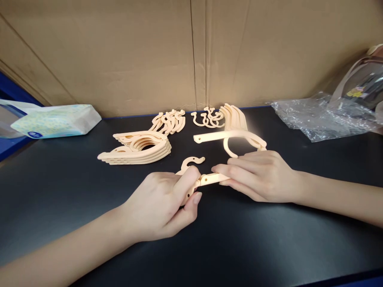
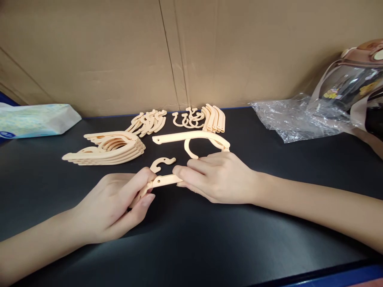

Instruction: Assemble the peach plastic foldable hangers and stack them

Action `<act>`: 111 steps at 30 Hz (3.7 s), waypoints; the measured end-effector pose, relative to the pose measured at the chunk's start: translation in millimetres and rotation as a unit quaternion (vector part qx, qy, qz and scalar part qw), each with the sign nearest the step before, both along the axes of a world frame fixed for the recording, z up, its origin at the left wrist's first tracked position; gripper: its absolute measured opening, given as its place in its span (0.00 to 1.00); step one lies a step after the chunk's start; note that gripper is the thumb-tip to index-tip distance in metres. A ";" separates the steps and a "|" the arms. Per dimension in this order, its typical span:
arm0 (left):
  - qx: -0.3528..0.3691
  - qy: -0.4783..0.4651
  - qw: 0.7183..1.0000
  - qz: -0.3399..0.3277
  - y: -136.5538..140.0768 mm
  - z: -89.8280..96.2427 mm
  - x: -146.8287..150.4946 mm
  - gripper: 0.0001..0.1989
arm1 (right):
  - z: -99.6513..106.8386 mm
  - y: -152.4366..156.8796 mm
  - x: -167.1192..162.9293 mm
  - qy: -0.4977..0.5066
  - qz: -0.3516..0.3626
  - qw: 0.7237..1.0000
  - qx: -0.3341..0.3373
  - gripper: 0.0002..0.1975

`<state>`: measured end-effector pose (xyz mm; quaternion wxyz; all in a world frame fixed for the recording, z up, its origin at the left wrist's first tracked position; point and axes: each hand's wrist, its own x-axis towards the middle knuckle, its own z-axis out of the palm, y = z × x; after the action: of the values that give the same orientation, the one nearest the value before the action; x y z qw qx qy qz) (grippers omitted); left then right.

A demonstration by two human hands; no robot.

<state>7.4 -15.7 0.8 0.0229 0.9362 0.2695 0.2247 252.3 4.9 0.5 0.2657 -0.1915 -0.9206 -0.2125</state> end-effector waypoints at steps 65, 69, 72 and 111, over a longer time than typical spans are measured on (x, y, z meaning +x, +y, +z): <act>0.024 0.148 0.985 0.088 -5.7 9.3 5.4 0.22 | 2.5 1.3 -0.9 -0.027 0.033 0.998 0.050 0.09; 0.092 0.170 0.977 0.088 -5.4 12.2 7.3 0.25 | 2.9 1.3 -0.4 -0.030 0.033 0.998 0.052 0.10; 0.135 0.177 0.970 0.094 -5.1 12.2 8.2 0.27 | 2.9 0.9 -0.1 -0.030 0.031 0.998 0.052 0.10; 0.236 0.188 0.951 0.061 -2.7 13.1 4.9 0.15 | -0.9 3.5 0.1 -0.092 0.028 0.993 -0.063 0.13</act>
<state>12.3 -18.4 13.8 -0.2634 0.9219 0.2649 0.1025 252.4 8.4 -0.4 0.1733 -0.1617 -0.9576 -0.1637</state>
